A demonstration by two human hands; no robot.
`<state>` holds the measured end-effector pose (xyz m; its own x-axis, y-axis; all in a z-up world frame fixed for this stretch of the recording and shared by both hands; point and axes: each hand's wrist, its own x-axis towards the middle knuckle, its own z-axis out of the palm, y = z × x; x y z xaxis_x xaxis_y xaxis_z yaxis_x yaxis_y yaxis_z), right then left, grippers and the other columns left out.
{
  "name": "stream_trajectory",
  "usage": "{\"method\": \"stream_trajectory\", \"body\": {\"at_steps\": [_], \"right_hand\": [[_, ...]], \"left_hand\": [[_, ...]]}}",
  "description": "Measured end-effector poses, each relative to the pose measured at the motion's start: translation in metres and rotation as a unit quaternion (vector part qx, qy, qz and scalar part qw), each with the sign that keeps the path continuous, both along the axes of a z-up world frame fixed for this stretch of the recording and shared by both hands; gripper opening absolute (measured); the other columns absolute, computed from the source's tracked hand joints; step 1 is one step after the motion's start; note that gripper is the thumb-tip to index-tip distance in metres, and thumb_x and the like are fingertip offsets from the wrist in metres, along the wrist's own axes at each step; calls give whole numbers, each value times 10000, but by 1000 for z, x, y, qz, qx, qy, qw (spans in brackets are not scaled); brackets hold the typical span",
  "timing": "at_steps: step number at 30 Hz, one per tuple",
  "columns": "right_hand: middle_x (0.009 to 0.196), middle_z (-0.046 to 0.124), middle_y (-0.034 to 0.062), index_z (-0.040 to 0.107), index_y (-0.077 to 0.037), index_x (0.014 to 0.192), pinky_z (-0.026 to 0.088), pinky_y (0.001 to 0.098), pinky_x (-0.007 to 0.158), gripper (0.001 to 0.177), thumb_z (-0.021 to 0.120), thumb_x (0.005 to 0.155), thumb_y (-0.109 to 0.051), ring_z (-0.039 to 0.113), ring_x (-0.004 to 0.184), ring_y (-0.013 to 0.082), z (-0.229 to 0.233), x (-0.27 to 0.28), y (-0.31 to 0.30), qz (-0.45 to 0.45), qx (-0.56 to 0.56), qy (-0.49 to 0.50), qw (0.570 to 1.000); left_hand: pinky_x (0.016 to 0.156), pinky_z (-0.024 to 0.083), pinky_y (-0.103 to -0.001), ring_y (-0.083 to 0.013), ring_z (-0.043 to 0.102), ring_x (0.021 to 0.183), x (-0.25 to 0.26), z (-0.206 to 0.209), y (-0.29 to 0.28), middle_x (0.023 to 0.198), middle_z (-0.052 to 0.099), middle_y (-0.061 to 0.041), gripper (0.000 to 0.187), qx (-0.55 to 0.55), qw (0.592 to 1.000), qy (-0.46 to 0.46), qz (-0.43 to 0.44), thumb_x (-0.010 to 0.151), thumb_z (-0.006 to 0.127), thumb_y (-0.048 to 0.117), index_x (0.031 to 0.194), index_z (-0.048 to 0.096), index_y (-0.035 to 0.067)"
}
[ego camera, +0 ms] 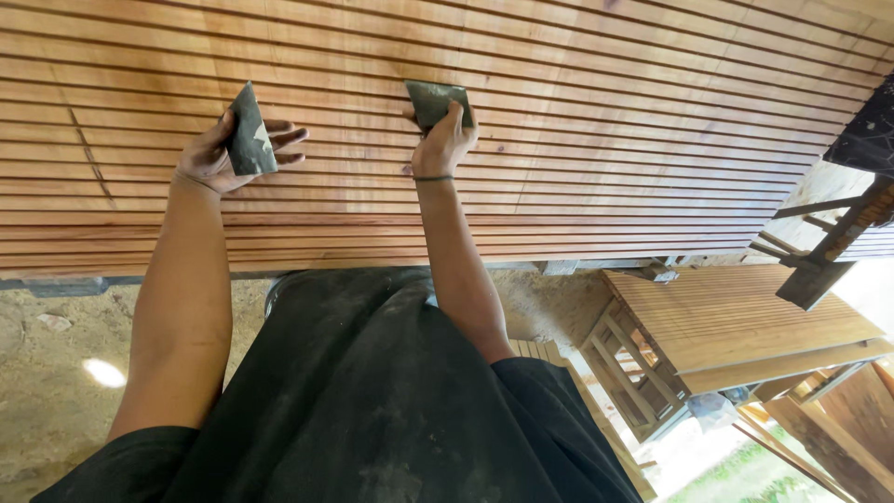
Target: The person sands a large wooden slatted tabletop using two sanding blocks, moving back and forth along the grain. They briefly pause to apply a white substance from a can onto one sanding block using a stick, then resume sanding.
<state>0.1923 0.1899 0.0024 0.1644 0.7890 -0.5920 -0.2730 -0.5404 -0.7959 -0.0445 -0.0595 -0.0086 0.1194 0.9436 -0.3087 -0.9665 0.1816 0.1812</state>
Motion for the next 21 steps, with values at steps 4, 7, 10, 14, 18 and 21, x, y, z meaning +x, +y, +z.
{"method": "stream_trajectory", "body": {"at_steps": [4,7,10,14,18,21], "right_hand": [[973,646,181,581,109,1109,584,418,544,205,544,1060,-87,662,775,294,2,3,-7,-17,36,29,999],[1061,673,96,549,-58,1256,590,395,496,320,559,952,-161,689,754,266,26,21,-19,-10,50,34,998],[1157,669,223,548,98,1409,606,408,702,432,590,1106,-207,693,878,315,54,44,-4,63,153,79,983],[1224,653,226,480,37,1402,659,520,825,460,579,1035,-221,737,983,402,81,84,38,100,92,106,985],[1249,644,201,461,13,1446,662,580,843,451,555,1063,-205,710,1068,367,99,95,43,166,61,135,975],[1281,632,177,505,-11,1430,670,549,818,399,531,1056,-148,708,1077,341,114,90,12,192,37,134,971]], "left_hand": [[1306,201,-706,-458,291,1612,-1,1,2,1586,485,-207,502,-11,1000,-14,-1,1098,569,465,1439,608,99],[1283,208,-710,-457,292,1603,0,0,6,1593,479,-210,499,-40,999,-18,-3,1070,585,469,1433,600,126],[1267,217,-719,-465,305,1568,-3,5,3,1557,494,-235,519,-72,997,0,3,1032,598,473,1434,601,144],[1317,199,-713,-457,306,1612,2,8,1,1553,506,-199,501,-29,1000,-4,-2,1084,608,475,1425,627,108],[1281,266,-692,-476,359,1585,-3,9,7,1548,531,-216,448,-24,999,-9,21,1062,645,432,1416,590,162],[1219,370,-622,-449,469,1446,8,23,14,1468,560,-206,571,-107,994,5,17,1022,675,417,1484,528,115]]}}
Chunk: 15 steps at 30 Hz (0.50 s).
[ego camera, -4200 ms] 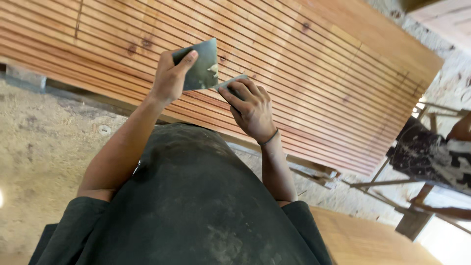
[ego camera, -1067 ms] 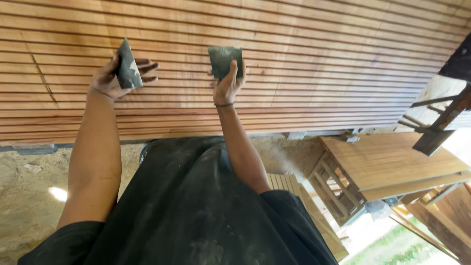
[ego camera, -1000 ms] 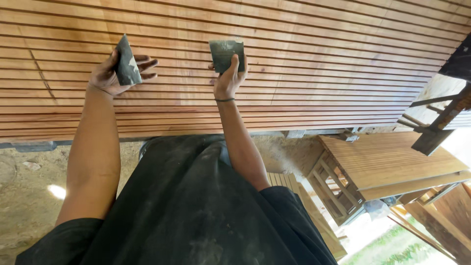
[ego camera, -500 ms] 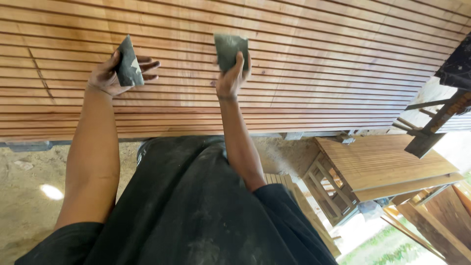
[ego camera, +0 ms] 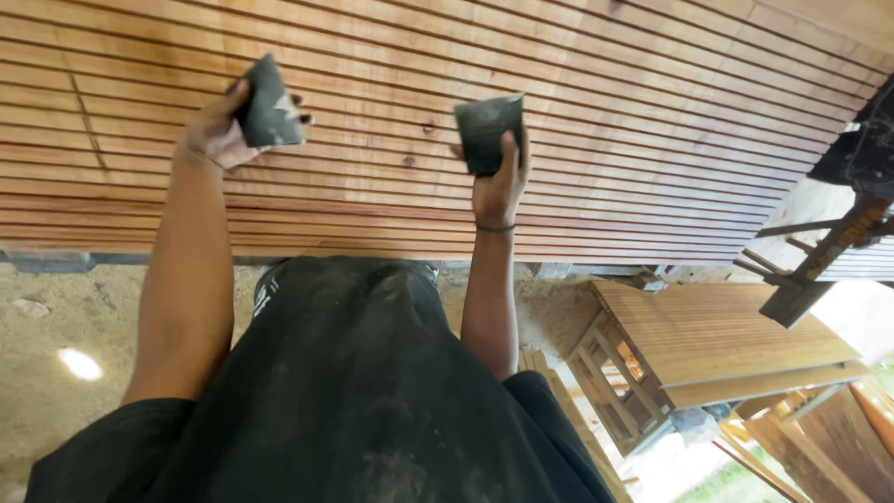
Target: The person sands a large wooden slatted tabletop using two sanding blocks, moving back and forth along the grain. They briefly pause to apply a white substance from a can onto one sanding block using a stick, then resume sanding.
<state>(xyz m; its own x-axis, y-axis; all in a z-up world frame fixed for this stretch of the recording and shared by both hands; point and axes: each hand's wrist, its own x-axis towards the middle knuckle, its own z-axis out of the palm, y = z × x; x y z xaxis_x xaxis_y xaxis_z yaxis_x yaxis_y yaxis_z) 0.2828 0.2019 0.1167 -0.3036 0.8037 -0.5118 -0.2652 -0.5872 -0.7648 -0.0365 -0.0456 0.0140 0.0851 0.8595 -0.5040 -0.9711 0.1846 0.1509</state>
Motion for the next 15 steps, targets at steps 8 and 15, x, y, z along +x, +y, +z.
{"method": "stream_trajectory", "body": {"at_steps": [8,15], "right_hand": [[1348,670,140,691,-19,1325,501,384,1087,398,553,966,86,616,1239,299,69,-30,-51,275,376,-277,840],[1332,669,47,743,-116,1278,529,397,1067,407,620,917,27,601,1222,254,96,-35,-28,325,487,-377,718]], "left_hand": [[929,634,-403,-260,702,1064,116,46,102,1185,679,-135,505,-218,969,94,72,943,745,259,1316,542,-13],[935,655,-381,-255,751,1029,119,83,124,1159,691,-153,430,-184,966,60,173,964,685,227,1296,559,-17]]}}
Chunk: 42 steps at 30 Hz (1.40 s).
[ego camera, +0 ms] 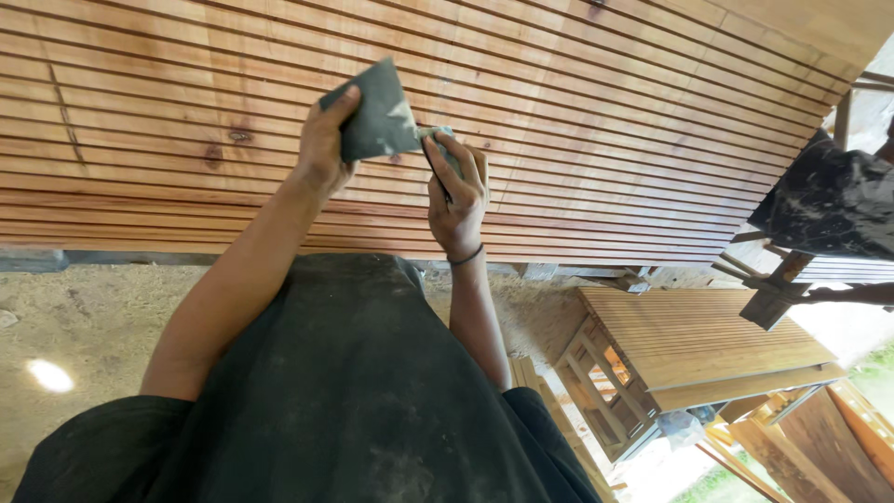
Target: The person sands a large wooden slatted tabletop using two sanding blocks, moving back and forth along the grain. They briefly pause to apply a white substance from a can onto one sanding block using a stick, then resume sanding.
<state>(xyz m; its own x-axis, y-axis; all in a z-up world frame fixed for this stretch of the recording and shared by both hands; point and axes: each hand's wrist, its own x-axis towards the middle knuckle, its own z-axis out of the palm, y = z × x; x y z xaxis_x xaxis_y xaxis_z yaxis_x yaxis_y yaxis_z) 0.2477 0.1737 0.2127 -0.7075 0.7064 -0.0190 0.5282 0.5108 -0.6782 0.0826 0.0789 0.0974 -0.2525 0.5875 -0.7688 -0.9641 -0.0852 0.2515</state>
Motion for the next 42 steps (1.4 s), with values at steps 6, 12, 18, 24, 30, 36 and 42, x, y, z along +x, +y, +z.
{"method": "stream_trajectory", "body": {"at_steps": [6,12,18,24,30,36,42], "right_hand": [[1305,651,34,697,-193,1341,454,471,948,485,732,862,-118,572,1218,305,-71,5,34,31,109,-171,979],[1377,606,66,643,-211,1396,434,476,960,546,760,867,-147,537,1258,331,-134,3,39,-2,191,-177,965],[1392,592,73,637,-209,1411,427,483,971,566,765,864,-142,532,1265,338,-144,10,29,-12,199,-193,961],[1398,590,84,643,-211,1390,417,486,976,559,762,849,-139,533,1254,342,-149,-2,33,-22,216,-190,957],[1396,593,89,644,-196,1400,425,484,985,568,754,846,-139,536,1256,341,-149,-9,31,-31,220,-196,955],[1378,603,73,652,-209,1391,426,481,983,555,763,850,-158,537,1255,334,-144,-6,24,-22,210,-199,957],[1384,597,95,644,-194,1400,420,490,990,554,746,856,-165,531,1250,343,-151,-5,23,-18,229,-192,954]], "left_hand": [[847,579,-353,-257,700,976,-74,-52,-45,1072,699,-162,365,211,975,-64,12,1112,668,235,1355,564,-17],[935,589,-437,-255,706,1065,-108,-123,-112,1083,706,-102,302,213,959,-161,-92,1094,648,253,1319,602,56],[1004,546,-500,-298,705,1083,-107,-134,-115,1133,730,-130,272,261,934,-169,-175,1172,613,285,1297,624,44],[1122,469,-592,-317,694,1168,-118,-131,-105,1213,733,-94,380,216,946,-153,-189,1090,613,286,1413,615,87],[1200,440,-632,-357,651,1235,-120,-133,-106,1233,714,-131,358,221,944,-141,-200,1138,601,287,1409,600,53],[1131,442,-603,-404,649,1250,-113,-130,-111,1255,718,-138,404,198,943,-144,-225,1104,580,339,1408,595,73],[1157,446,-605,-411,631,1271,-114,-133,-111,1279,708,-140,431,202,941,-149,-227,1111,590,344,1443,582,70]]}}
